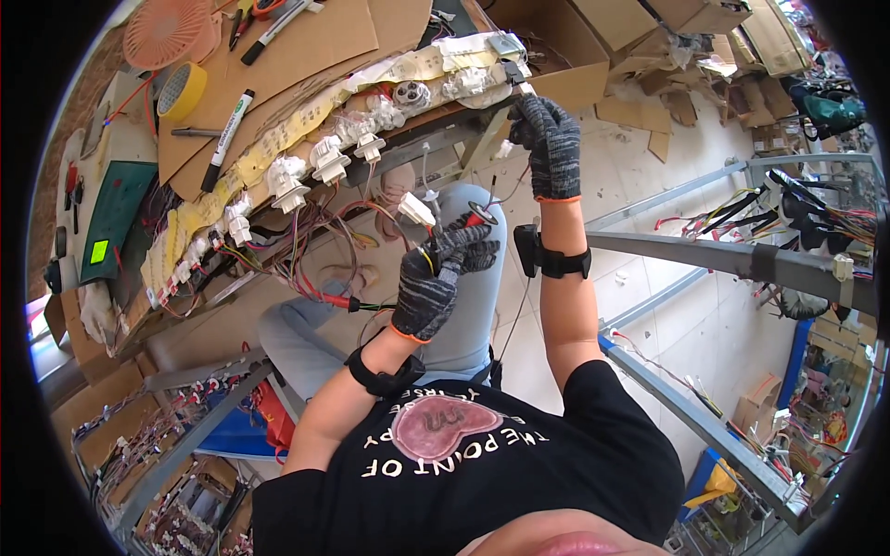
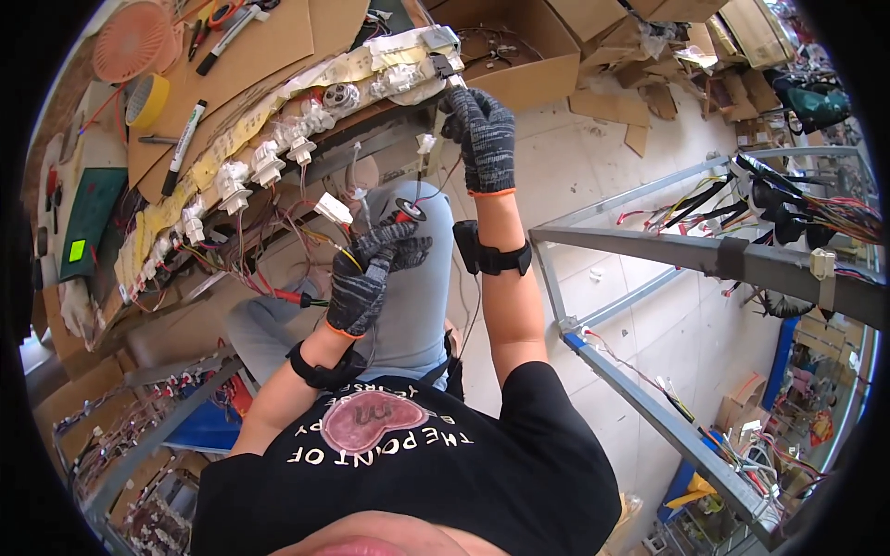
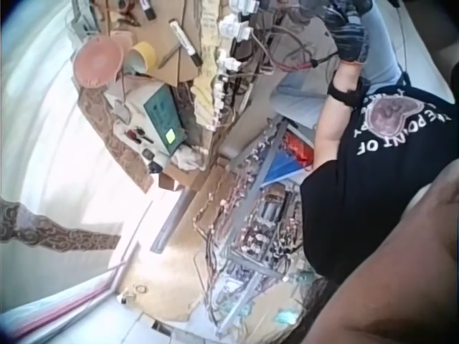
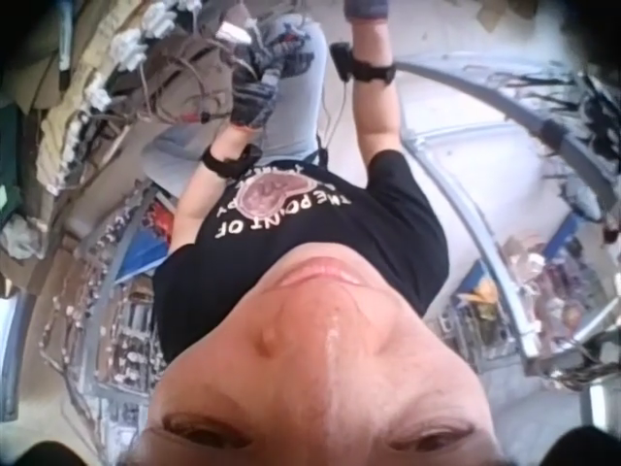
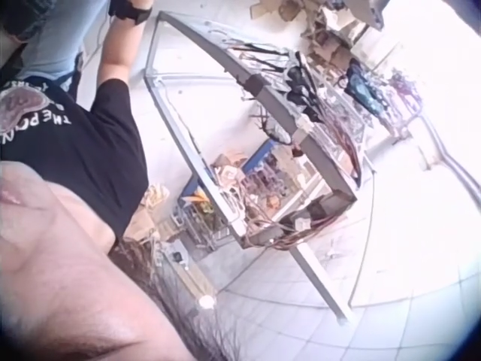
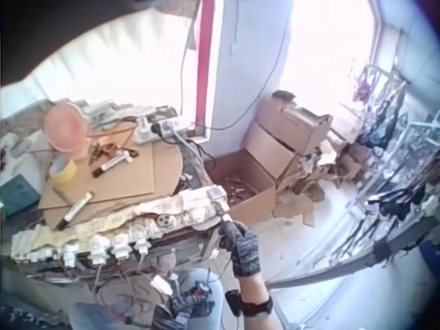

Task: Connect electrical wire harnesses to a series of components mounted on a workbench strip.

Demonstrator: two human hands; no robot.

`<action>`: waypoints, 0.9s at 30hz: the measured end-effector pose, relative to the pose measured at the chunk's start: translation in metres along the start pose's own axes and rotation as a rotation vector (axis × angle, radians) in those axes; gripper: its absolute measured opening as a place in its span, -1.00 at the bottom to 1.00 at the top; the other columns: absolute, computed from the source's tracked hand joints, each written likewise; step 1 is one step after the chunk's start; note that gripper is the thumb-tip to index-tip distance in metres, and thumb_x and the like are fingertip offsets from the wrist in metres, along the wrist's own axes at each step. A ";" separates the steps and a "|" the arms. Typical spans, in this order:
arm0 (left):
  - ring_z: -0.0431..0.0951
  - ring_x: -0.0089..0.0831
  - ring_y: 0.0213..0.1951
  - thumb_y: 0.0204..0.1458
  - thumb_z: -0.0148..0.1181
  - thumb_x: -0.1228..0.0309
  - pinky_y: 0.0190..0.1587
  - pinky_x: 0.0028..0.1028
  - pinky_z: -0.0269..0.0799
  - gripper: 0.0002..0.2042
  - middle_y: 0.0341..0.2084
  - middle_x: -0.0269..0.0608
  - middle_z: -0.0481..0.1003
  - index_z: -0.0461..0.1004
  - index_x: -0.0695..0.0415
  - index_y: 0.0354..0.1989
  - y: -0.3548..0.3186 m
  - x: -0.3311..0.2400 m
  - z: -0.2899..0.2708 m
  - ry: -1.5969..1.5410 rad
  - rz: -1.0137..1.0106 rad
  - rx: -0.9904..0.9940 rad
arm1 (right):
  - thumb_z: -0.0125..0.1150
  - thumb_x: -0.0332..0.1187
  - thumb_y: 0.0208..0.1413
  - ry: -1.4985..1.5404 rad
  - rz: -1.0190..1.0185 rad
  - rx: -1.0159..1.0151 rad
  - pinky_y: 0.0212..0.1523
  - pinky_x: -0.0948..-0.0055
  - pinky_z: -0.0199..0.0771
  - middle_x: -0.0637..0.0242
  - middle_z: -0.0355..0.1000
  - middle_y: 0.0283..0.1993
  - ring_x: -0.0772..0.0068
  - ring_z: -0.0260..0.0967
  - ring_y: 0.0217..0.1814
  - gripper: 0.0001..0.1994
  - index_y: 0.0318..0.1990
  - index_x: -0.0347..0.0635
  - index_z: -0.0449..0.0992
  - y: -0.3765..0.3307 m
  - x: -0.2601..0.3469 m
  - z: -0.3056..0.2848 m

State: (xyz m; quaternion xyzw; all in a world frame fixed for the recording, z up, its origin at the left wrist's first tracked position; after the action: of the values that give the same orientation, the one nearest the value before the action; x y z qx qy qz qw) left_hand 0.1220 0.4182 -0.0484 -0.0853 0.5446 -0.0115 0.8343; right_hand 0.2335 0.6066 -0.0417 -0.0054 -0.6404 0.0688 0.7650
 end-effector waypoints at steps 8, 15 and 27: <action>0.45 -0.45 -0.11 0.12 -0.20 0.62 -0.03 -0.49 0.39 -0.72 -0.10 -0.17 0.43 0.37 0.27 -0.03 0.002 0.003 -0.002 -0.019 -0.032 0.021 | 0.08 -0.31 0.04 -0.019 -0.016 0.022 -0.56 0.60 0.20 0.34 0.36 -0.59 0.58 0.25 -0.62 -0.79 -0.42 -0.31 0.48 0.004 -0.005 0.004; 0.44 -0.46 -0.08 0.10 -0.19 0.64 -0.01 -0.50 0.37 -0.70 -0.08 -0.16 0.42 0.37 0.26 -0.02 0.005 -0.001 -0.002 0.045 -0.015 -0.018 | 0.01 -0.23 0.12 0.154 -0.077 0.126 -0.21 0.52 0.37 0.24 0.43 -0.29 0.42 0.39 -0.28 -0.68 -0.15 -0.34 0.43 -0.012 -0.017 0.005; 0.44 -0.33 -0.06 0.02 -0.17 0.67 0.02 -0.41 0.30 -0.70 -0.04 -0.10 0.39 0.42 0.30 -0.11 0.021 -0.030 -0.004 0.557 0.335 -0.043 | 0.12 -0.35 0.05 0.192 0.130 0.258 -0.49 0.62 0.31 0.42 0.40 -0.53 0.59 0.34 -0.54 -0.82 -0.30 -0.29 0.51 -0.029 -0.023 0.039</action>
State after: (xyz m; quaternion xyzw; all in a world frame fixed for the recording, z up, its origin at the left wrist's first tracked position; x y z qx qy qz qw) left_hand 0.1041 0.4420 -0.0262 -0.0059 0.7584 0.1146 0.6416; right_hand 0.1941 0.5722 -0.0542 0.0452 -0.5484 0.1989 0.8109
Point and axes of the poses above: each hand's wrist, its own y-axis towards the middle knuckle, its own z-axis out of the palm, x = y × z, the point moved 9 cm from there along y, towards the middle knuckle
